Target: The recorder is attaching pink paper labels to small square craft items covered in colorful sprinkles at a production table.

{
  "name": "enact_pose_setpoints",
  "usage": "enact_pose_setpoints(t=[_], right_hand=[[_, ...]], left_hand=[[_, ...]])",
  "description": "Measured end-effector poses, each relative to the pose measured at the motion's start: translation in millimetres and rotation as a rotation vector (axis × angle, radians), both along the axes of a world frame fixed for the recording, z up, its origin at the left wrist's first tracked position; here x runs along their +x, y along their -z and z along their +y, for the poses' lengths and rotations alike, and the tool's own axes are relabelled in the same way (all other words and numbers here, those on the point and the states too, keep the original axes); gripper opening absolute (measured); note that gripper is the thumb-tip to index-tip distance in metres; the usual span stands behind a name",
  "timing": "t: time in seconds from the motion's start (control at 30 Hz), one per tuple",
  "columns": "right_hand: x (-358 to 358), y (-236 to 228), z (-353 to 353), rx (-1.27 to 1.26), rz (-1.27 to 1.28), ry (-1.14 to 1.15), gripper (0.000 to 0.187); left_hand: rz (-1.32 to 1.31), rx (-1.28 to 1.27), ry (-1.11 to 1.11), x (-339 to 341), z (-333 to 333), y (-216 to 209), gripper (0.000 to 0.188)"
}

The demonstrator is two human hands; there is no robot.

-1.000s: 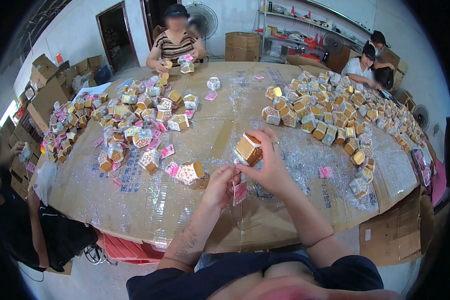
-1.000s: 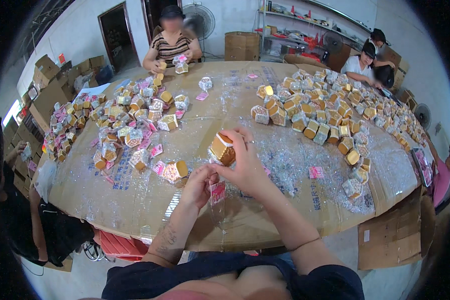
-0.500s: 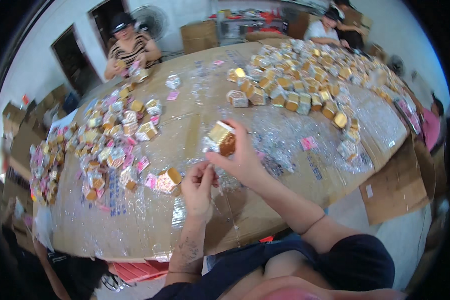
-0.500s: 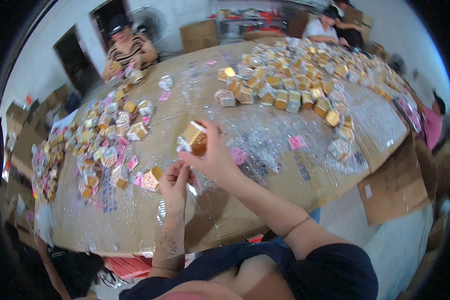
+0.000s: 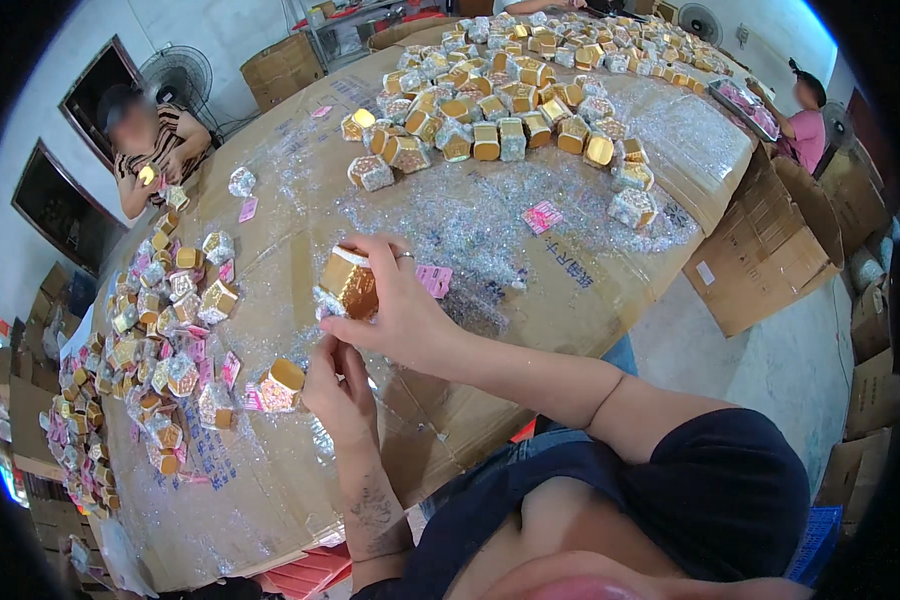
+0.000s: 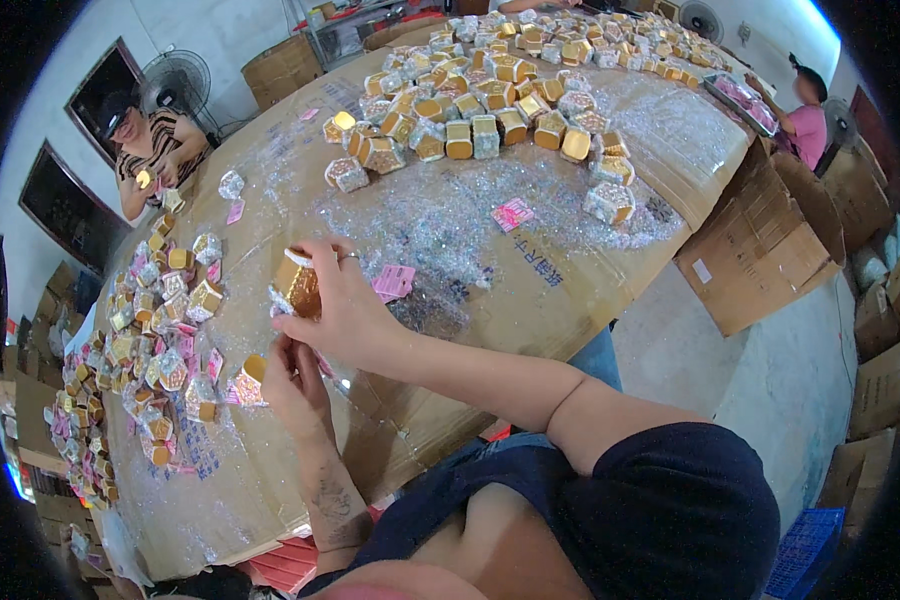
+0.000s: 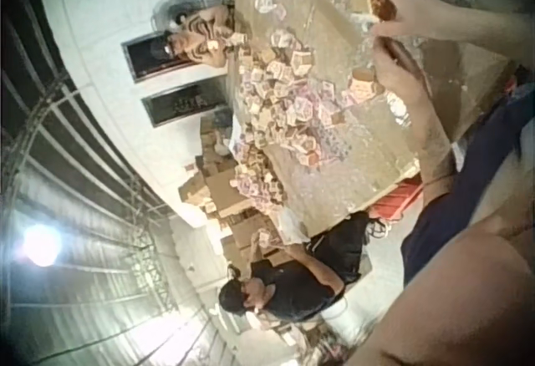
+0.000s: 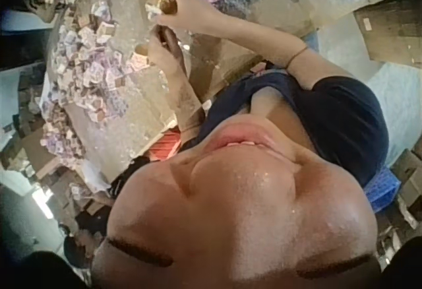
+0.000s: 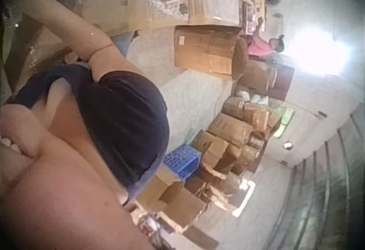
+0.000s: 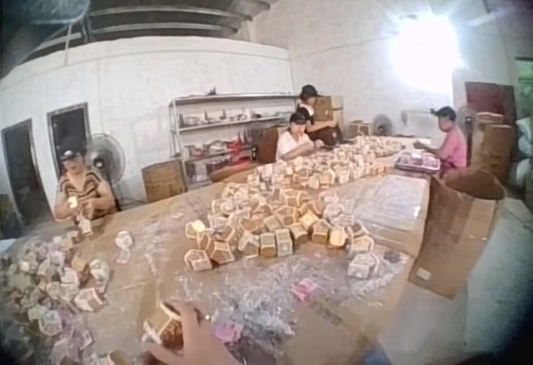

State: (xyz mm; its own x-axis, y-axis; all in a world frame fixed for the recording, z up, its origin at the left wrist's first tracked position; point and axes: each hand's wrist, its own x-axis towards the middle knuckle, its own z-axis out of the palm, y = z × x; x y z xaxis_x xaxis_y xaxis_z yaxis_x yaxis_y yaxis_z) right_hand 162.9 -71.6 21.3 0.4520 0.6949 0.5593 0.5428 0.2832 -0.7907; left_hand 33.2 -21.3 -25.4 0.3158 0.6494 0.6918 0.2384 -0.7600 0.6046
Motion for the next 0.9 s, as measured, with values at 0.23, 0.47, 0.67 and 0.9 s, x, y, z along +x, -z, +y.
enact_pose_setpoints(t=[0.23,0.47,0.67,0.9], right_hand=[[2.6,-5.3,1.4,-0.019,-0.034,-0.034,0.076],[8.4,-10.4,3.1,-0.002,-0.102,-0.038,0.078],[19.0,-23.7,9.0,-0.048,-0.169,-0.154,0.077],[17.9,-33.3,37.0,-0.267,0.026,-0.513,0.067]], left_hand=[[-0.059,-0.296,0.074,-2.8,-6.5,-8.8,0.013],[-0.414,-0.743,0.451,-2.4,5.2,-10.8,0.009],[-0.565,-0.827,0.533,-3.3,9.9,-6.7,0.01],[-0.733,-0.705,0.485,-11.6,6.7,-14.6,0.022]])
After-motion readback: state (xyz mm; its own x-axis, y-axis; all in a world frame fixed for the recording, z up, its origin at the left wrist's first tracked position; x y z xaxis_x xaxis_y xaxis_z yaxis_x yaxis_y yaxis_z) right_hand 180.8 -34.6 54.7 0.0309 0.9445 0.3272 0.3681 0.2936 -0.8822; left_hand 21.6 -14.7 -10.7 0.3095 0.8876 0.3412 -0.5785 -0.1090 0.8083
